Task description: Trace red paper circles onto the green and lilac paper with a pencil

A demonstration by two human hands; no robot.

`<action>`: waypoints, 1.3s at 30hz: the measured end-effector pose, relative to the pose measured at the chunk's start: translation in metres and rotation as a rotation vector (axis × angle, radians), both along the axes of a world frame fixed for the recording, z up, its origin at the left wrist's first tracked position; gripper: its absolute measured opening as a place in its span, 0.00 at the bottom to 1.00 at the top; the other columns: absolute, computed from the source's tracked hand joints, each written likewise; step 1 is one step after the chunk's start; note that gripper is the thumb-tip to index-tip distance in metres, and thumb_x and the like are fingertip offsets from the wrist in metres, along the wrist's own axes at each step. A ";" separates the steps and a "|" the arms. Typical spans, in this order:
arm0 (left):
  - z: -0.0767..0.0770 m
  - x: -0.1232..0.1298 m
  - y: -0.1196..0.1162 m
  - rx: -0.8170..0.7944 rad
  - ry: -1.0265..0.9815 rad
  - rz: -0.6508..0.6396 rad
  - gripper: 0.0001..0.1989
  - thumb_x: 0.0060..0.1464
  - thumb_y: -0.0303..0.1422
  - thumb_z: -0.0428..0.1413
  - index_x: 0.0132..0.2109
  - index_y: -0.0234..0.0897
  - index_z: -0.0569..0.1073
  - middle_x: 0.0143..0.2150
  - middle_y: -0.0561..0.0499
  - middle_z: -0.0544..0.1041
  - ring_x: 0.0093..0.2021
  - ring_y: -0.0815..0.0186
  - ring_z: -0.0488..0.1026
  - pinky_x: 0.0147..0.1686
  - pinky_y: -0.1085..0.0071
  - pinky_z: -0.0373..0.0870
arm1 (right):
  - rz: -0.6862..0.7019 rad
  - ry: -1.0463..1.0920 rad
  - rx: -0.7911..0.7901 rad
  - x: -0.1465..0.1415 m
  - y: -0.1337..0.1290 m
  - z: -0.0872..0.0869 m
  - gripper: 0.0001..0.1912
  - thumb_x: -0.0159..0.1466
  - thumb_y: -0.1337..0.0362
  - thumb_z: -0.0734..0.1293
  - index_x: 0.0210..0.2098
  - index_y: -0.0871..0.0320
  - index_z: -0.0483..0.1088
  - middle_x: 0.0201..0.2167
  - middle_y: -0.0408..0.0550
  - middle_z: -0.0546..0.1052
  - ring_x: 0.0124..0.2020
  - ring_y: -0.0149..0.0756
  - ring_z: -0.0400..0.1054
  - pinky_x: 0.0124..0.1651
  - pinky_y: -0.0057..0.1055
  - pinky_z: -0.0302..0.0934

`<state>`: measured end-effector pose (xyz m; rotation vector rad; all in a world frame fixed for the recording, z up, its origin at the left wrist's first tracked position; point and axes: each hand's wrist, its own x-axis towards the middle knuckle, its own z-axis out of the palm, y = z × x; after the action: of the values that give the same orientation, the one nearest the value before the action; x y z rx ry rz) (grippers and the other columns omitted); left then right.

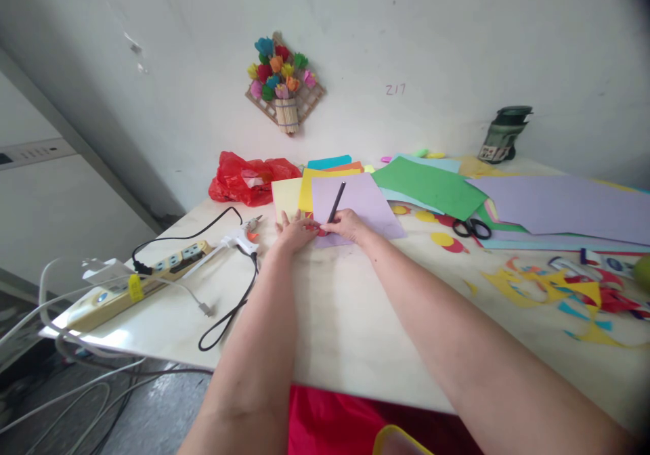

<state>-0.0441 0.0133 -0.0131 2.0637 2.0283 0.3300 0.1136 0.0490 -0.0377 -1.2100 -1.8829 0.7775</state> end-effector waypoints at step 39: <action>0.021 0.002 -0.013 -0.130 0.103 -0.020 0.28 0.44 0.43 0.50 0.55 0.53 0.58 0.63 0.58 0.39 0.60 0.50 0.25 0.51 0.44 0.28 | 0.015 0.163 -0.052 -0.021 -0.013 0.005 0.15 0.48 0.56 0.67 0.30 0.59 0.73 0.22 0.46 0.76 0.24 0.32 0.70 0.31 0.27 0.64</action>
<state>-0.0423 -0.0002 0.0084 2.0589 2.0263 0.0872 0.0929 0.0361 -0.0328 -1.1295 -1.7498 0.9103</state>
